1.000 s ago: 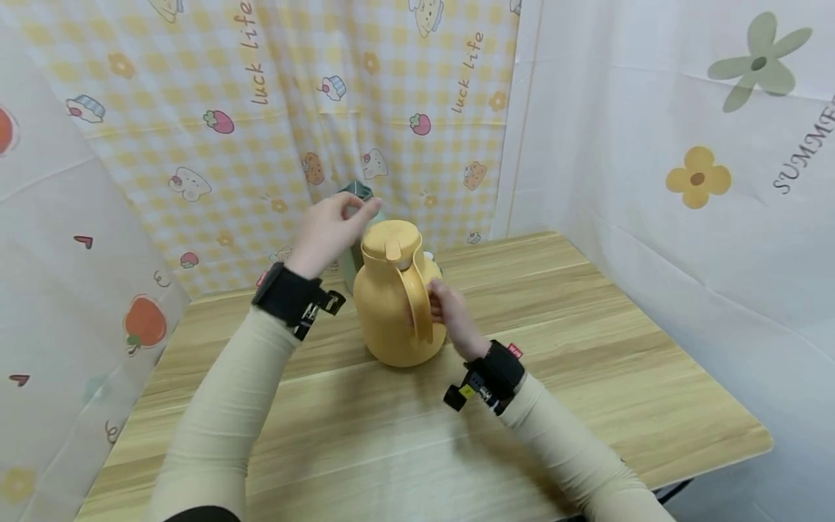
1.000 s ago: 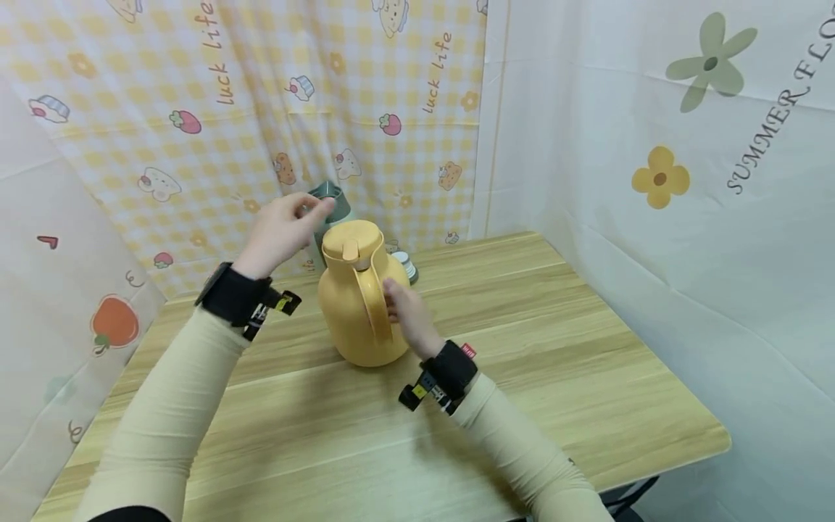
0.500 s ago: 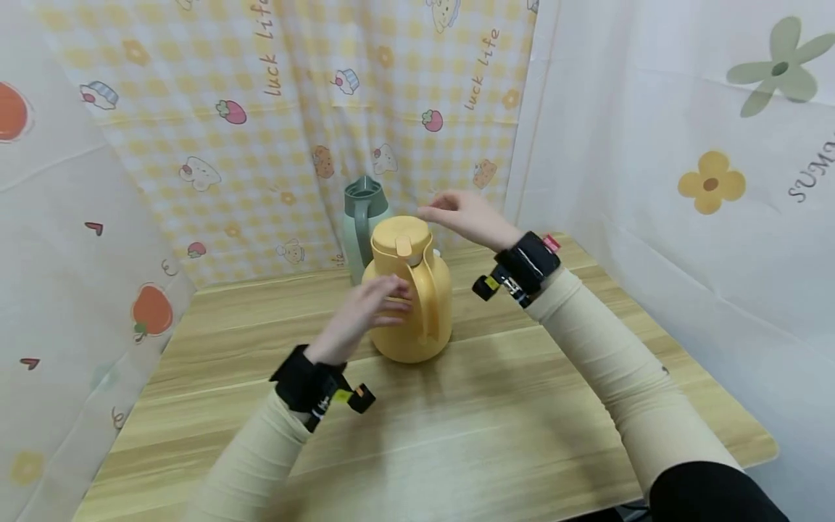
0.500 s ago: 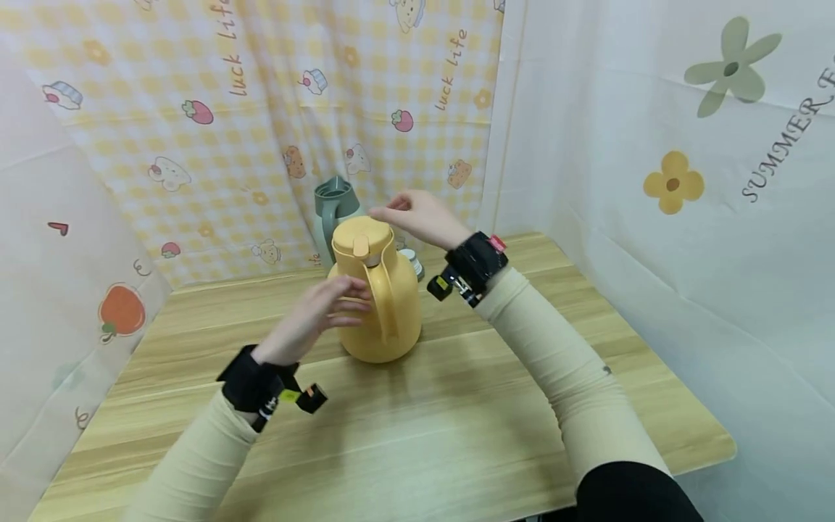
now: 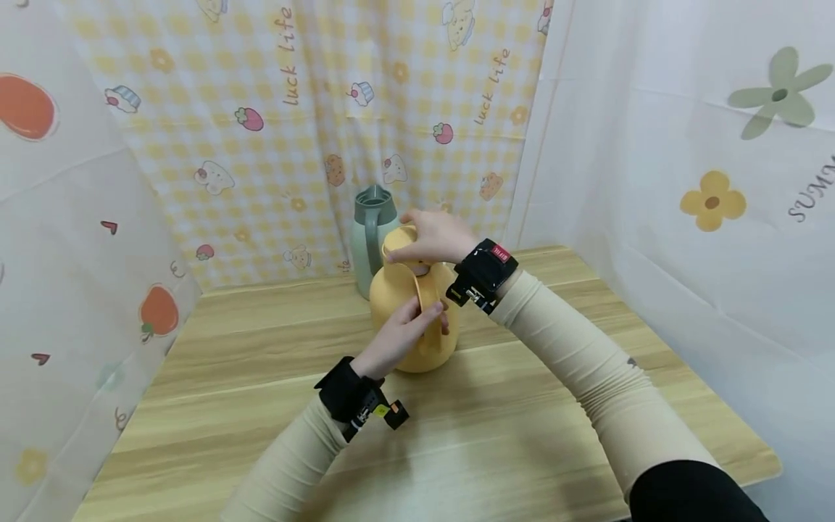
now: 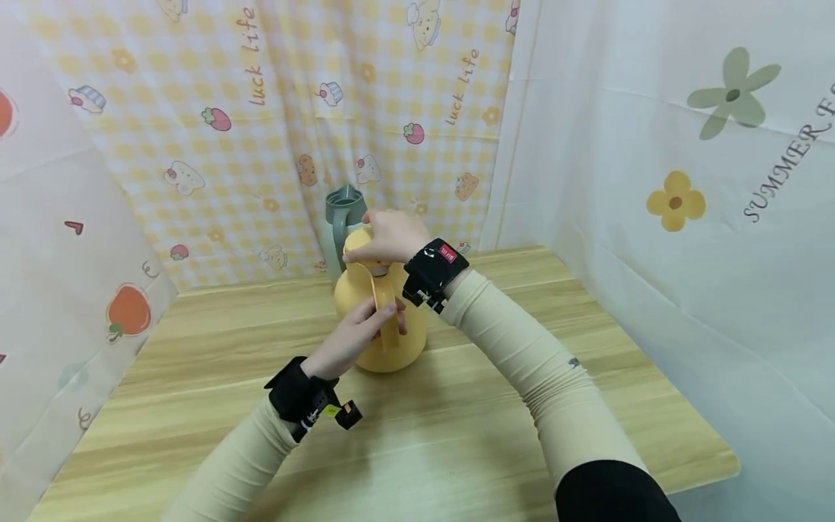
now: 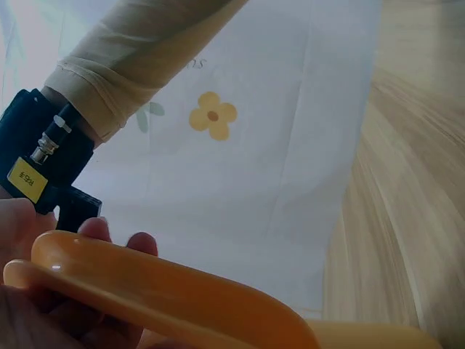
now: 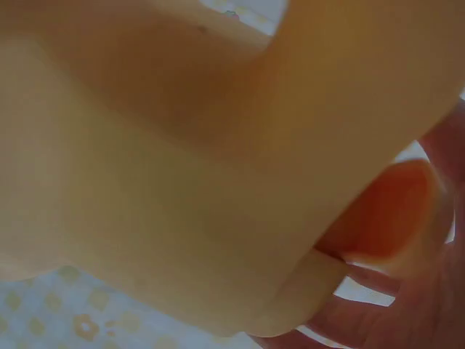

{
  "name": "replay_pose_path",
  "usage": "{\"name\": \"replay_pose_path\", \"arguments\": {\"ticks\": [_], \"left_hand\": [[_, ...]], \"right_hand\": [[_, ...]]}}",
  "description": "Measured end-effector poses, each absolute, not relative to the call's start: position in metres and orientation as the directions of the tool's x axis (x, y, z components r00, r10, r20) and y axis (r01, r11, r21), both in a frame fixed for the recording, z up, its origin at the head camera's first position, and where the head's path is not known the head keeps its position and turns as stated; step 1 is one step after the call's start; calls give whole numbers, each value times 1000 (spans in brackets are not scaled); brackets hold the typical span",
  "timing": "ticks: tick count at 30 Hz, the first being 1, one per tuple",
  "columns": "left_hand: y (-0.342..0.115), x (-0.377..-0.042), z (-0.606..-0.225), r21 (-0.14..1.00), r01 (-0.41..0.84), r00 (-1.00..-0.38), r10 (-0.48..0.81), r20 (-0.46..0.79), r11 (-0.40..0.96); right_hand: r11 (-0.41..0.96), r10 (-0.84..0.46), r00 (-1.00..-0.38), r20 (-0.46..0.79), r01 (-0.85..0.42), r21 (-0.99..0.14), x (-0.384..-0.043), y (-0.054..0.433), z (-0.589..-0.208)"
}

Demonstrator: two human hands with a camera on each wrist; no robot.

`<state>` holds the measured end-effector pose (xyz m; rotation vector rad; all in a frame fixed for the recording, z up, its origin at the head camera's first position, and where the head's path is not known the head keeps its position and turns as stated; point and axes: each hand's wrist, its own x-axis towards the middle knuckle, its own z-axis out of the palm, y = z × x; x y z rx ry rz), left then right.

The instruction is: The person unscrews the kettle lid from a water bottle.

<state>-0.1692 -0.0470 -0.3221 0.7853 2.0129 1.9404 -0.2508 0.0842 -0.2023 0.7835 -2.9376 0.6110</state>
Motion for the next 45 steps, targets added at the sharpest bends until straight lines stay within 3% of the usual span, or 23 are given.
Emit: {"name": "replay_pose_path", "arguments": {"ticks": [6,21,35,41,45], "left_hand": [[-58,-168,-324,956,287,-811,517,274,-56],[-114,-178,-332,976,188,-864,454,218,-111],[-124,-186,-335,971,190,-865,444,235,-143],[-124,-187,-339,968,178,-863,445,239,-175],[-125,-191,-343,955,182,-857,439,270,-233]], "right_hand": [[724,-529,-832,169,-546,-422,-262,88,-208],[678,-545,-835,70,-488,-549,-258,87,-211],[585,-520,-831,197,-514,-627,-258,89,-203],[378,-441,-852,283,-462,-803,-250,113,-194],[13,-371,-874,315,-344,-939,-240,135,-207]]}}
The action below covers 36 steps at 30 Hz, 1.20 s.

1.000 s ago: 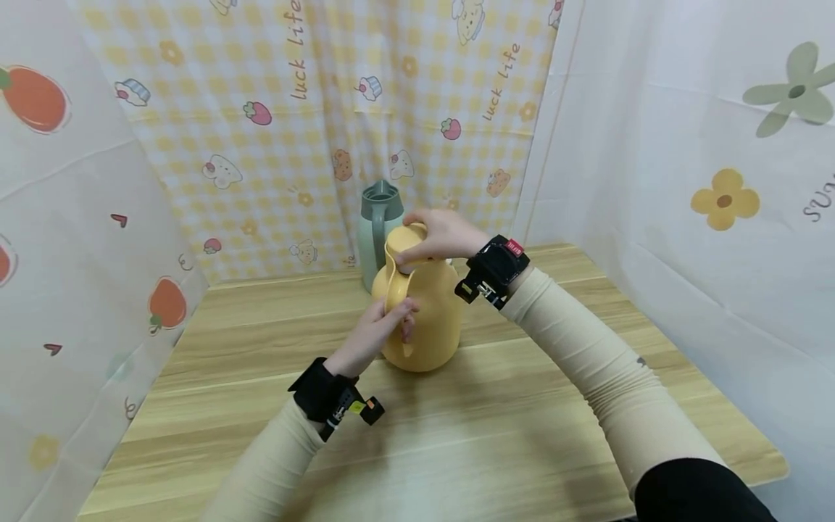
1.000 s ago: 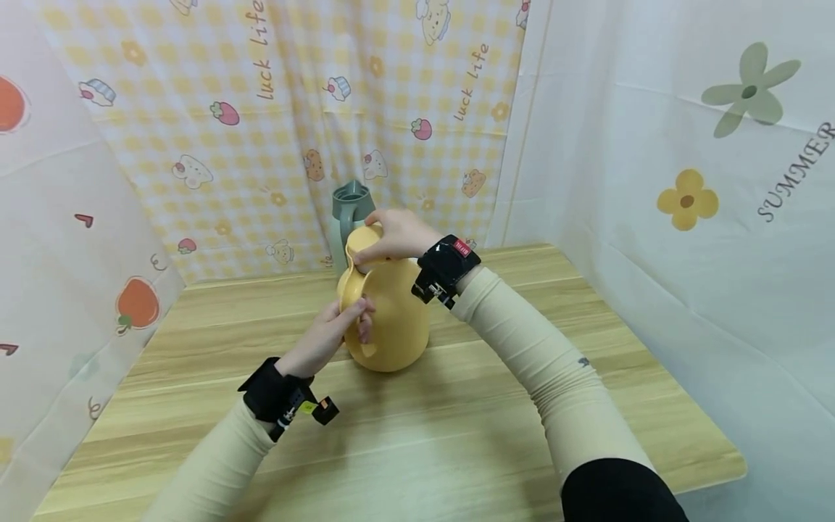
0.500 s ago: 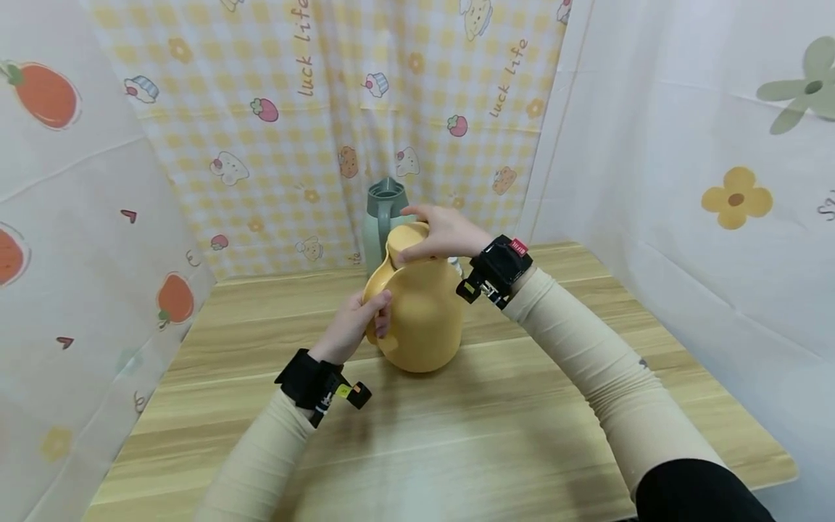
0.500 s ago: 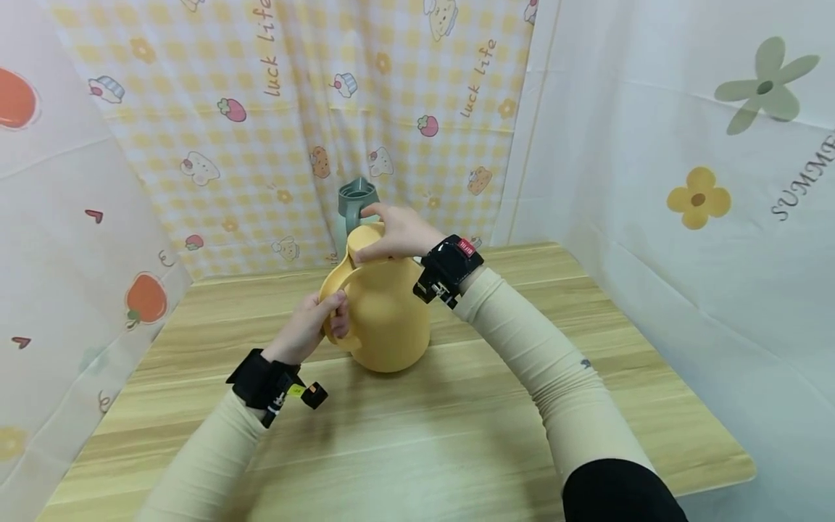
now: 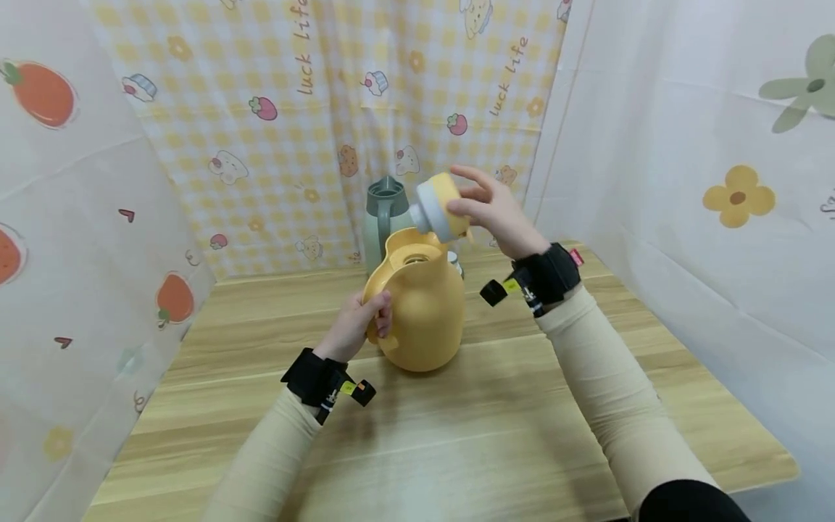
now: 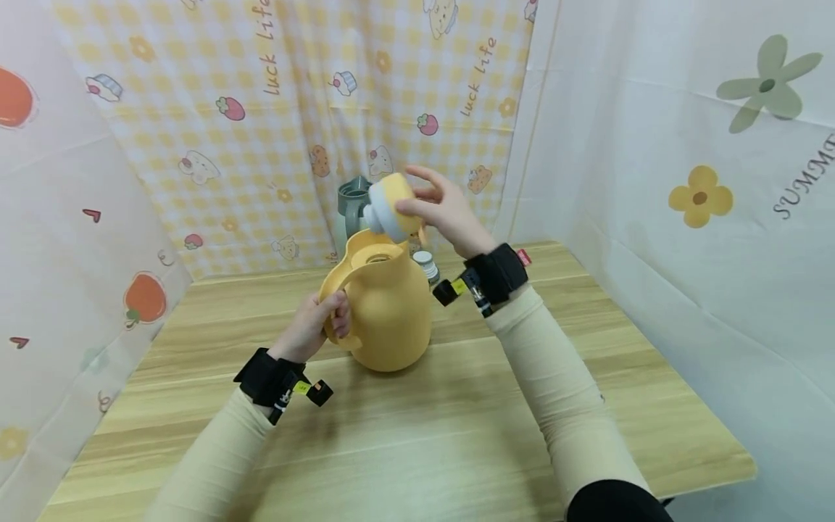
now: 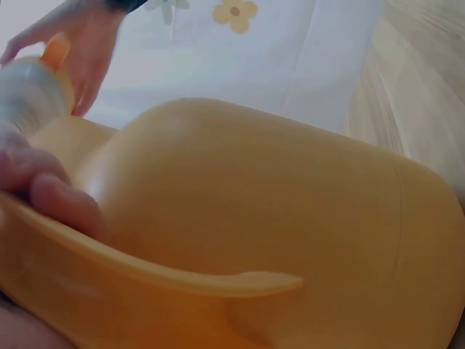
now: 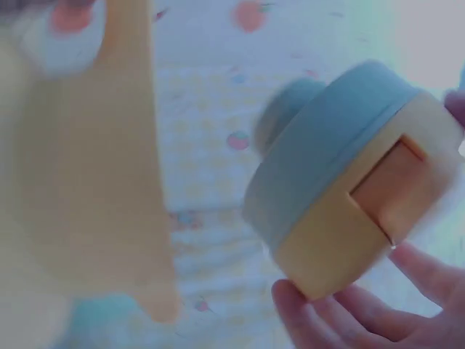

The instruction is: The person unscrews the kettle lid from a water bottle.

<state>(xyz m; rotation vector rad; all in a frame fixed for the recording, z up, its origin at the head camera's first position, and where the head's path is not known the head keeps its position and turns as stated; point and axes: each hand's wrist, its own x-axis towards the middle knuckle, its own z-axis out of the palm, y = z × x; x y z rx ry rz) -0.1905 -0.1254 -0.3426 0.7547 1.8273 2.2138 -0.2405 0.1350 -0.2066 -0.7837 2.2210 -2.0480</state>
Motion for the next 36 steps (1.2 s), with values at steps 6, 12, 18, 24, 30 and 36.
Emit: {"name": "replay_pose_path", "arguments": {"ticks": [6,12,18,24,30,36], "left_hand": [[-129,-196,-346,948,159,-826,488,281,-277],[-130,-198,-348,939,139,-819,495,288,-316],[-128,-199,-349,927,133,-825,479,300,-351],[-124,-199,-350,927,143,-829,469,304,-348],[-119,-195,-350,933,162,-845,443,299,-322],[-112,-186,-350,935,206,-878,368,306,-288]], "right_hand": [[-594,-387,-842,375,-83,-800,-236,164,-269],[-727,-410,-904,119,245,-642,-229,180,-344],[-695,-363,-927,-90,334,-637,-228,184,-406],[-654,-187,-970,-155,241,-717,-228,175,-443],[-416,51,-998,-30,6,-909,-229,168,-458],[-202,131,-991,1,-27,-979,-226,171,-462]]}}
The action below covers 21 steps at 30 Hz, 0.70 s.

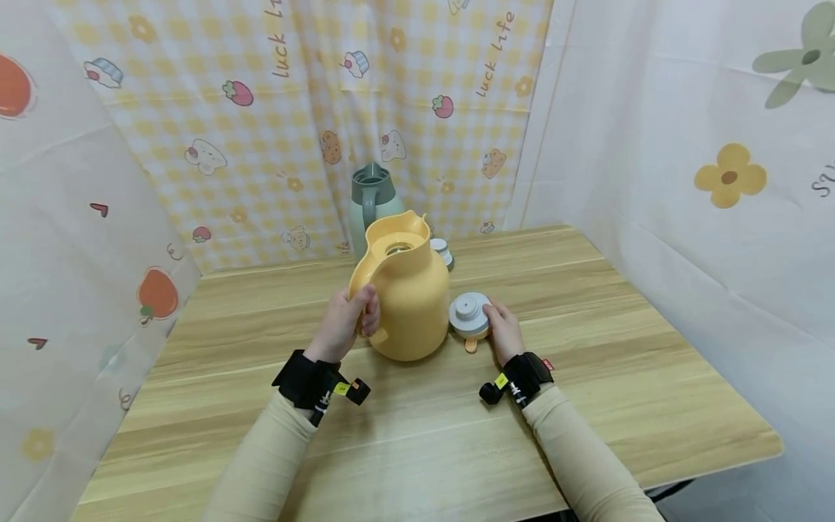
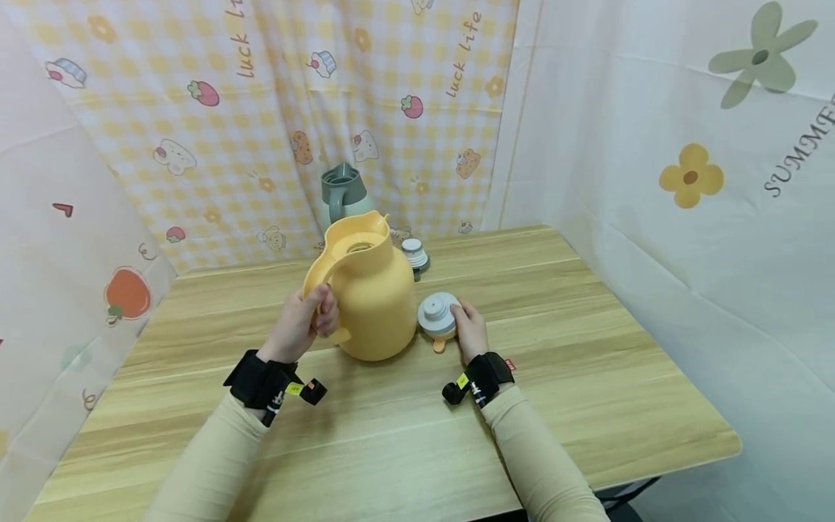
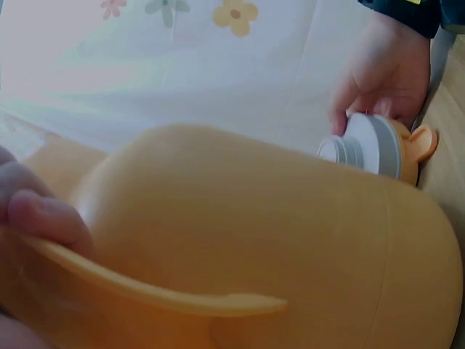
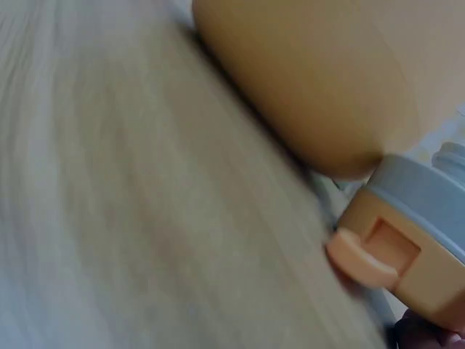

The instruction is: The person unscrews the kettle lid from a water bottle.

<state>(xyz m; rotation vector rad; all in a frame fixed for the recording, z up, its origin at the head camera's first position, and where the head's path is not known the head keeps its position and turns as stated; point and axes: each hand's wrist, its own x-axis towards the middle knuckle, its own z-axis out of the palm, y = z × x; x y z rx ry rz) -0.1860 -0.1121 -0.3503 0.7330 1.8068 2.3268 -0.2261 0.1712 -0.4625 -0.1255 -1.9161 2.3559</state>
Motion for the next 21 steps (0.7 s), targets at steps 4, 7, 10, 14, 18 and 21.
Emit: {"name": "replay_pose_path", "arguments": {"ticks": [4,7,10,14,18,21], "left_hand": [[-106,-179,-349,937,220,-906,300,299,-271],[-100,-173,-348,940,221,-919,267,290,-259],[-95,-170,-346,940,232,-923,248,295,-252],[-91,-169,-345,937,253,-925,222,307,-242],[-89,-169,-346,939,261,-932,194,306,-223],[-90,-167,-347,939,282,-933,173,316,-194]], "right_hand": [[-1,145,-989,34,-35,-999,-225,173,-461],[108,136,-989,50,-35,-993,-225,175,-460],[143,111,-993,43,-27,-989,-225,176,-460],[164,91,-996,23,-8,-986,-225,177,-459],[174,76,-997,18,-5,-985,-226,178,-460],[168,45,-999,24,-16,-986,-226,178,-462]]}}
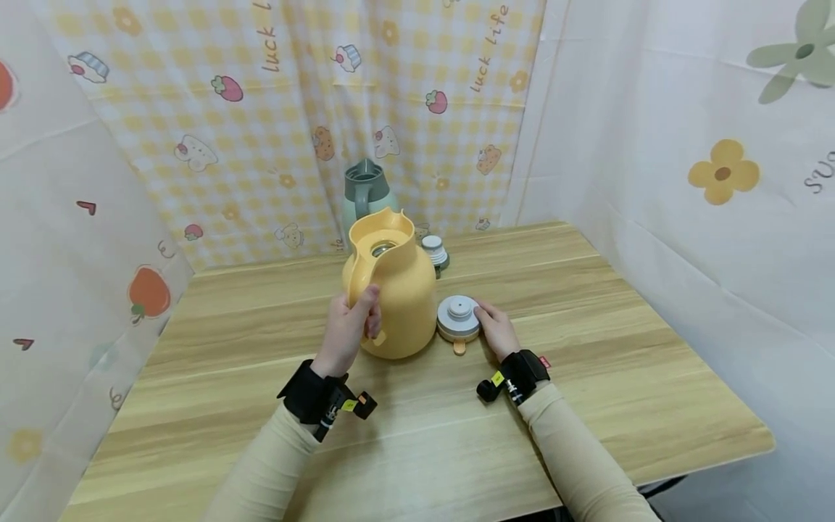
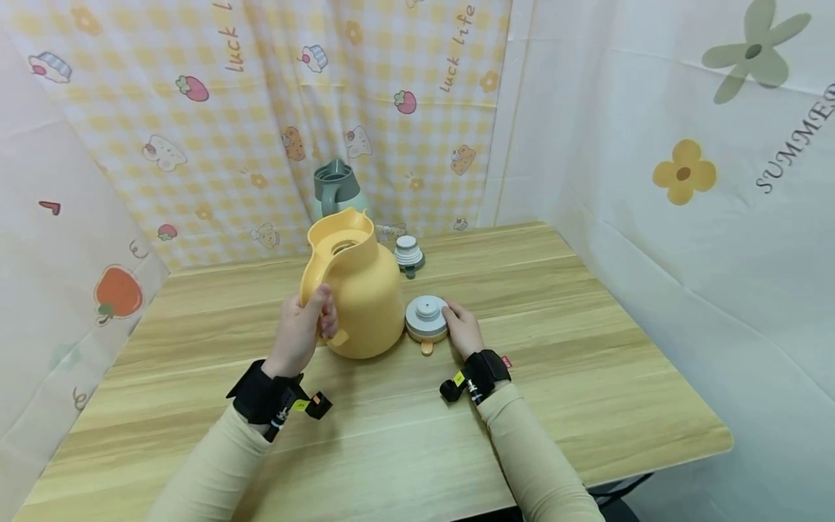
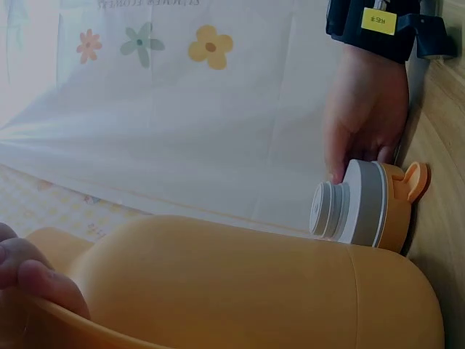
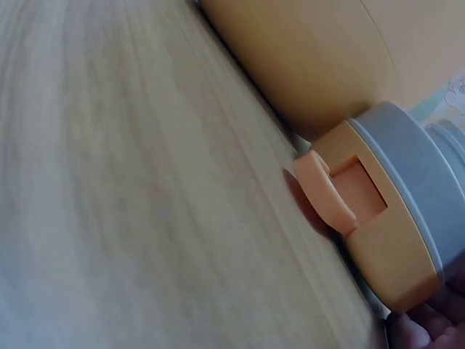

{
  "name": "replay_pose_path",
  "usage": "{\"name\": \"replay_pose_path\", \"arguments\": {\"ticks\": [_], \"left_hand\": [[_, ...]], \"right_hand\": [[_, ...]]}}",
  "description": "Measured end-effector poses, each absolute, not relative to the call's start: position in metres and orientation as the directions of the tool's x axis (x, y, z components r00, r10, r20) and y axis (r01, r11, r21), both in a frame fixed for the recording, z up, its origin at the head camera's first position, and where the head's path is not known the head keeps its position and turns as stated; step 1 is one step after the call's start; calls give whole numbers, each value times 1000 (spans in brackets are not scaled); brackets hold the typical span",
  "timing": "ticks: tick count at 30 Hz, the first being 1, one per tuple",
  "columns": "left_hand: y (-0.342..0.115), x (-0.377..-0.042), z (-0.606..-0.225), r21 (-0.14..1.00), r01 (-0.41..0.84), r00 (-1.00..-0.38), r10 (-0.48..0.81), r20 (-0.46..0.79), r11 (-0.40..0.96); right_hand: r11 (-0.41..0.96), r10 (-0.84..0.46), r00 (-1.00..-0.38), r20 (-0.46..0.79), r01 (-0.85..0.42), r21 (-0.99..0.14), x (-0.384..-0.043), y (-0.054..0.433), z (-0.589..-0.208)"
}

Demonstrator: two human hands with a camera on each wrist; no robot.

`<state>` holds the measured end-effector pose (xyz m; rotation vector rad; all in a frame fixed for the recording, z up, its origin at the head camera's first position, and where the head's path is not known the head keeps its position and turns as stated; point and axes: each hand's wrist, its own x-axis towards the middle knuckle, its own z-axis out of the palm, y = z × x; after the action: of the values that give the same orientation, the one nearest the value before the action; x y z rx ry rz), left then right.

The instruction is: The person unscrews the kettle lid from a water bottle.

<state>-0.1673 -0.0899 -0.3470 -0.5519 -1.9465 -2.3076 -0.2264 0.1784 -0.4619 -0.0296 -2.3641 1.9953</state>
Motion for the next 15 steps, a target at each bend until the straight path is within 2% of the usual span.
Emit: {"name": "replay_pose_path", "arguments": {"ticks": [9,15], "left_hand": [[-100,-154,-349,940,309,-940,104,325,-142],[-96,-151,-349,931,341,-933,73,352,-131]], "right_hand": [[167,-75,-997,5,-17,-986,-226,177,-466],[167,-60,-998,32,-42,-985,-226,181,-463]]}}
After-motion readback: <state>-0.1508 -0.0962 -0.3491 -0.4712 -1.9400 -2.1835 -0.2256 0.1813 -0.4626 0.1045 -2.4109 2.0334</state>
